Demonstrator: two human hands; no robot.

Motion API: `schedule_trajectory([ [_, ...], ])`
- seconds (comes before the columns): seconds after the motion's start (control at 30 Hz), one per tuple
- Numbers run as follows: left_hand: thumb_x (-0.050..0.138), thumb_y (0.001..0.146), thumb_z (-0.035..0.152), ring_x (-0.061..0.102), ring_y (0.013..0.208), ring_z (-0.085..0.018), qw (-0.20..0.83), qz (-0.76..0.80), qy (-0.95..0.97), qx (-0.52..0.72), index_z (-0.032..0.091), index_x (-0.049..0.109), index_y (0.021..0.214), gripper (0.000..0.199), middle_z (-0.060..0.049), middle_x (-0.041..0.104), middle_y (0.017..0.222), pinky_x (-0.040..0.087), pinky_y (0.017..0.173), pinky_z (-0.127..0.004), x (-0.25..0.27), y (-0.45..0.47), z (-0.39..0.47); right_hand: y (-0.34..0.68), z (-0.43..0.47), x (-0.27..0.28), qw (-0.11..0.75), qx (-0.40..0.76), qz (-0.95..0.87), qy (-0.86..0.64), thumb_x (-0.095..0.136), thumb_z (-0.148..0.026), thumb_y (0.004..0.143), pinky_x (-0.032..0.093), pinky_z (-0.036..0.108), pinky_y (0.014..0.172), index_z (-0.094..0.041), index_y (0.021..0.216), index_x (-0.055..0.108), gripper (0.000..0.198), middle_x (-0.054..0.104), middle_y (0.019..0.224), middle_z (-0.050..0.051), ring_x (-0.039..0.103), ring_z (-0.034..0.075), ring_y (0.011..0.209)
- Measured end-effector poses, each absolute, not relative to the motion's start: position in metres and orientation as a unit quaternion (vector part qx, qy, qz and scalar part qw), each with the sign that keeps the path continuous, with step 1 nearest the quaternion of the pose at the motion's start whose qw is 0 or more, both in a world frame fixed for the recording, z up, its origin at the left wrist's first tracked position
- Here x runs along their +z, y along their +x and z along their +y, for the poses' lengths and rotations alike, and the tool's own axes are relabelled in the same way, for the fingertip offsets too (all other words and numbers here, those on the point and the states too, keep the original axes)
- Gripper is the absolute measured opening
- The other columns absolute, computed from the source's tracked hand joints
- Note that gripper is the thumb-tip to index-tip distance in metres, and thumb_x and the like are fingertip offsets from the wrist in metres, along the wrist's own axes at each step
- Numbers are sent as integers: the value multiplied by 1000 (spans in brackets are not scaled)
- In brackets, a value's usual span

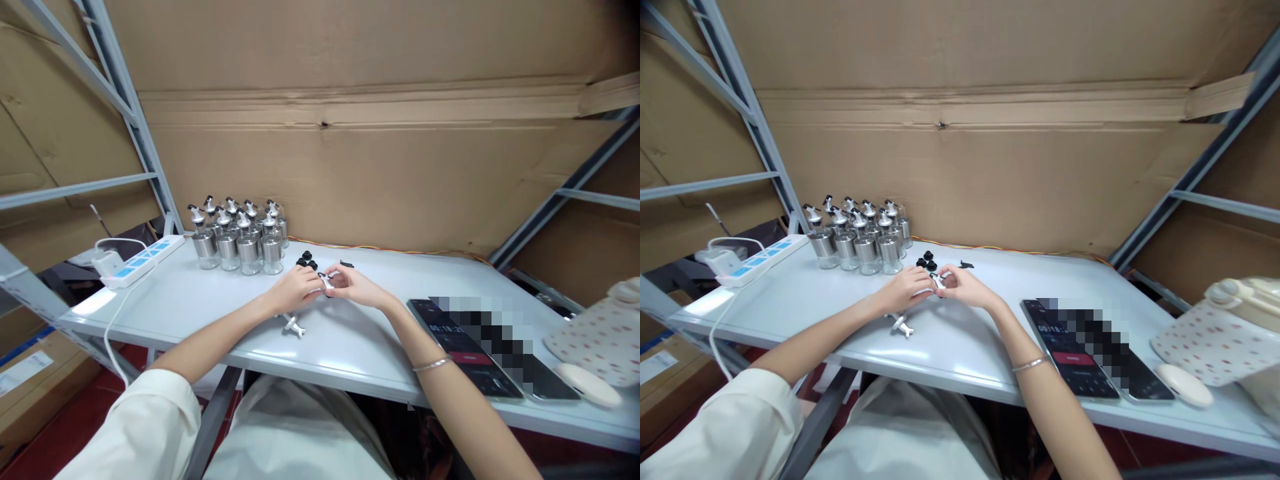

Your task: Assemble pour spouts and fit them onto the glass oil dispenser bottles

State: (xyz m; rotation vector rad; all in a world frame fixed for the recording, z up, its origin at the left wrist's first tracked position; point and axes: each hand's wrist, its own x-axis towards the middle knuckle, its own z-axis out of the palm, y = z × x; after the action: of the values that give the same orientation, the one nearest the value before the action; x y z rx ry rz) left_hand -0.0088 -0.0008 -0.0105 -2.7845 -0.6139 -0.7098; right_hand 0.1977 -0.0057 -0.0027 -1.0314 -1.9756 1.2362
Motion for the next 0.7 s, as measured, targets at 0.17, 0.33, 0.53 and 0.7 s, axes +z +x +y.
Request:
schedule_trajectory([
  [0.17,45,92,25,58,84,-16,93,-216,-944,-233,17,62,88,19,-5,66,87,40,75,-29,-6,-10,-3,200,-8,-2,206,293,-816,-453,61,-22,67,41,27,62,-17,86,51,22,60,73,0,54,14,65],
  [0.33,46,91,23,59,89,-17,92,-250,-915,-304,18,61,92,16,-5,68,92,42,79,-31,7,-22,1,199,-8,-4,154,227,-833,-481,59,-22,69,44,28,64,-16,90,57,22,65,85,6,58,18,72],
  [0.53,50,88,23,55,99,-19,140,-321,-827,-440,19,58,96,13,-6,65,99,44,90,-37,21,-83,9,203,-8,4,130,208,-835,-493,66,-40,70,46,32,71,-15,93,62,35,64,96,12,59,22,80],
  [0.7,48,88,26,55,97,-21,193,-406,-707,-546,19,56,98,15,-7,63,98,45,87,-38,56,-130,25,196,15,29,153,188,-836,-493,62,-43,77,47,36,78,-16,103,60,38,64,103,13,60,24,91],
])
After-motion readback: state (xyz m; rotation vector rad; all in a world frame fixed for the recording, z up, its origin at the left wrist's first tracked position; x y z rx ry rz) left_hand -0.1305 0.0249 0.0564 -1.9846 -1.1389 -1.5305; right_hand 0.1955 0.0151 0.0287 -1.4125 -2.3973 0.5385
